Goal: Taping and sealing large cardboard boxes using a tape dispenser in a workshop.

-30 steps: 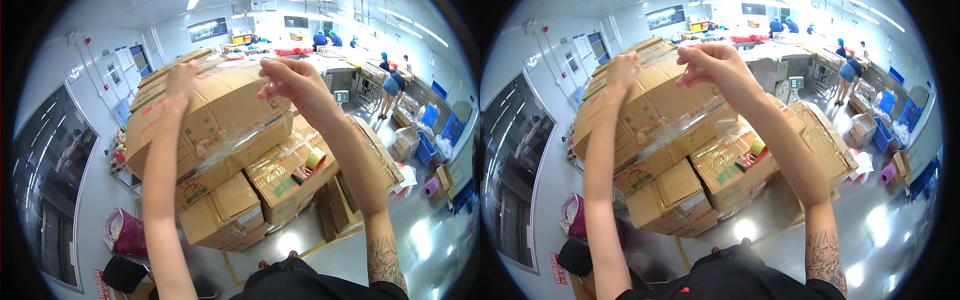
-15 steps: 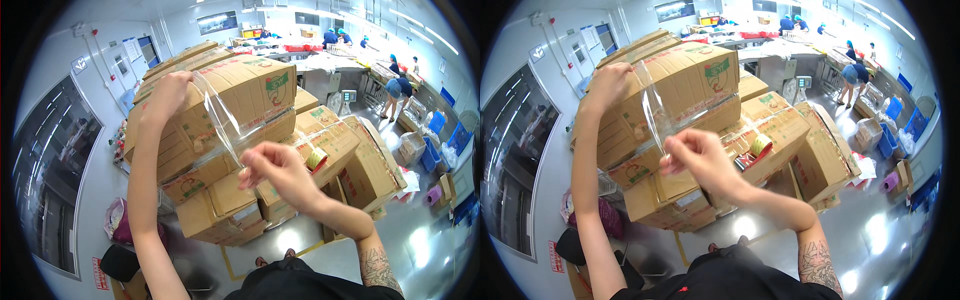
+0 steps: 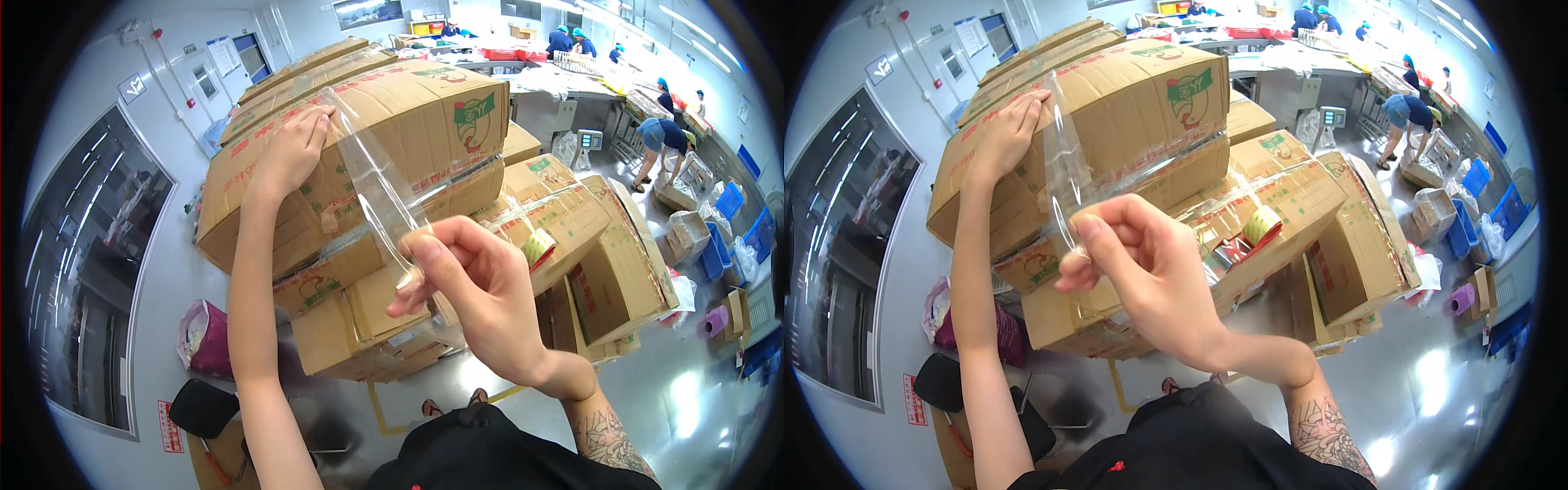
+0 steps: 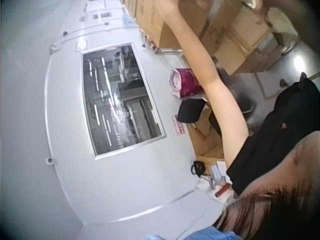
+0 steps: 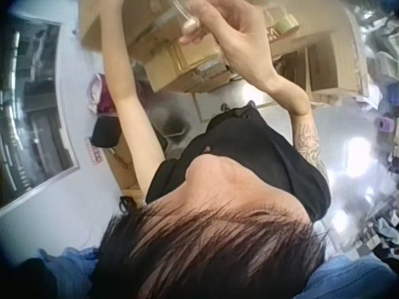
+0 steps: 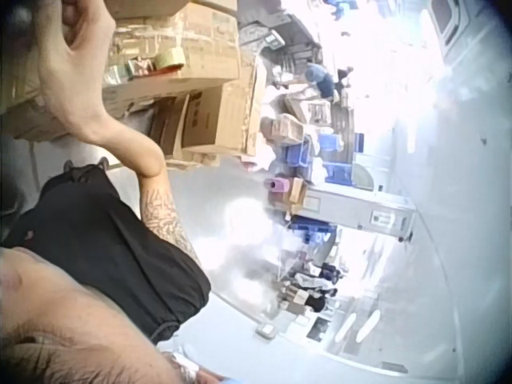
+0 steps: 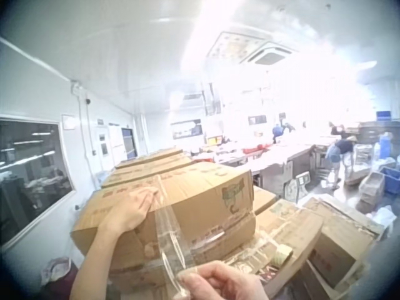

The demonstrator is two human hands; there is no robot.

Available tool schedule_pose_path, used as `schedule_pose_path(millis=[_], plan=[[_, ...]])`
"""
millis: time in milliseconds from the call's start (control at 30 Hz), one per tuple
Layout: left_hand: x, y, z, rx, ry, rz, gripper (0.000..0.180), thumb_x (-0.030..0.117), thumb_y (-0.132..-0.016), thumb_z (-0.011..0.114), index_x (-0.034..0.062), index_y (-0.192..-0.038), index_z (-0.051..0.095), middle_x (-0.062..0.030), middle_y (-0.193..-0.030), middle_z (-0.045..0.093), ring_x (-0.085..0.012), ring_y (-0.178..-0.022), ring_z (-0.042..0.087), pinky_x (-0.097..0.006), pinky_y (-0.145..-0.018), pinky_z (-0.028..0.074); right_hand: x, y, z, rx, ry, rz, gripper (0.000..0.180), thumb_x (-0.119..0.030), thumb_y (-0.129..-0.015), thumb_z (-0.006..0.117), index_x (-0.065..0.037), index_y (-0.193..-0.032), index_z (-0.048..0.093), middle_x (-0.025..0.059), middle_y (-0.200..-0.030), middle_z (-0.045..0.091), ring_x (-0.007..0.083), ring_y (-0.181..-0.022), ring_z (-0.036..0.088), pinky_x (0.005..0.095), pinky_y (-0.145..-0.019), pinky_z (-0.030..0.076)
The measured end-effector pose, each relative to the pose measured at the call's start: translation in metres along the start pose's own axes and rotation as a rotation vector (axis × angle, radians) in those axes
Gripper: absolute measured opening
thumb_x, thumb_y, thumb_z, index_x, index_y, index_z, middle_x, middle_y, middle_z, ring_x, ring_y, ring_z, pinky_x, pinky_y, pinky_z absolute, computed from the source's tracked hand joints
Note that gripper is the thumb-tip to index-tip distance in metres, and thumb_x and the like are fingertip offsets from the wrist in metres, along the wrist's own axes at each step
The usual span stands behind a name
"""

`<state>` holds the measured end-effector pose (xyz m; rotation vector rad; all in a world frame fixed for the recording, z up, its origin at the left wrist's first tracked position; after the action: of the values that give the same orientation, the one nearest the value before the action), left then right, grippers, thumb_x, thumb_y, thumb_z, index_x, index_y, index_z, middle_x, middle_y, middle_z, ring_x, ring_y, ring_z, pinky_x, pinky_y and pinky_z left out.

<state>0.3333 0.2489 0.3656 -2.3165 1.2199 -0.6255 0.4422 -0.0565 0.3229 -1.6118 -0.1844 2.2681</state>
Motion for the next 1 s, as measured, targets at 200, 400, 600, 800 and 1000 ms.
schedule_pose_path(millis=[200, 400, 600, 800, 1000], plan=[[0.016, -0.003, -0.010, 0.011, 0.040, 0.052, 0.047, 0.038, -0.113, 0.038, 0.0074, -0.139, 0.062, -0.0184, -0.141, 0.066, -0.0370, -0.133, 0.059, -0.043, -0.114, 0.046, 0.051, 0.013, -0.018, 0.012, 0.076, 0.044, 0.021, -0.013, -0.112, 0.055, 0.007, -0.116, 0.060, 0.0089, -0.086, 0.070, 0.0176, -0.082, 0.075, 0.0323, -0.077, 0.063], [0.027, -0.007, 0.012, -0.205, -0.072, -0.205, 0.071, 0.067, -0.101, 0.052, 0.0063, -0.135, 0.062, -0.0217, -0.136, 0.067, -0.0382, -0.129, 0.062, -0.046, -0.116, 0.044, 0.154, -0.001, -0.060, 0.088, 0.244, 0.028, 0.018, -0.013, -0.112, 0.056, 0.004, -0.111, 0.060, 0.0071, -0.086, 0.070, 0.0147, -0.081, 0.074, 0.0262, -0.073, 0.056], [0.040, -0.006, 0.033, -0.006, -0.484, 0.078, 0.095, 0.079, -0.083, 0.069, 0.0055, -0.142, 0.058, -0.0228, -0.144, 0.062, -0.0393, -0.136, 0.058, -0.050, -0.117, 0.044, 0.230, -0.053, -0.077, 0.145, 0.372, 0.019, 0.014, -0.011, -0.110, 0.058, 0.002, -0.106, 0.060, 0.0050, -0.074, 0.065, 0.0119, -0.074, 0.071, 0.0267, -0.068, 0.054], [0.042, -0.001, 0.035, 0.163, -0.555, 0.261, 0.105, 0.079, -0.078, 0.072, 0.0001, -0.146, 0.056, -0.0264, -0.149, 0.059, -0.0392, -0.139, 0.057, -0.048, -0.117, 0.045, 0.261, -0.092, -0.087, 0.211, 0.410, -0.001, 0.023, -0.020, -0.110, 0.060, 0.000, -0.099, 0.059, 0.0086, -0.065, 0.065, 0.0163, -0.060, 0.069, 0.0321, -0.055, 0.051], [0.047, 0.002, 0.042, 0.195, -0.627, 0.241, 0.105, 0.077, -0.076, 0.075, 0.0014, -0.146, 0.056, -0.0257, -0.143, 0.064, -0.0367, -0.132, 0.063, -0.045, -0.112, 0.050, 0.261, -0.100, -0.095, 0.234, 0.515, -0.003, 0.024, -0.023, -0.110, 0.060, -0.002, -0.099, 0.058, 0.0086, -0.064, 0.063, 0.0207, -0.056, 0.066, 0.0362, -0.053, 0.050]])
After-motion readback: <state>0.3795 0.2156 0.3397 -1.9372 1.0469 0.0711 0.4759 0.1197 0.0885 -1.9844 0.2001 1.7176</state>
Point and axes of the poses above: each hand's wrist, its own y-axis away from the middle knuckle, its own z-axis out of the palm, x = y × z, the point moved 5 cm from there along -y, towards the middle knuckle
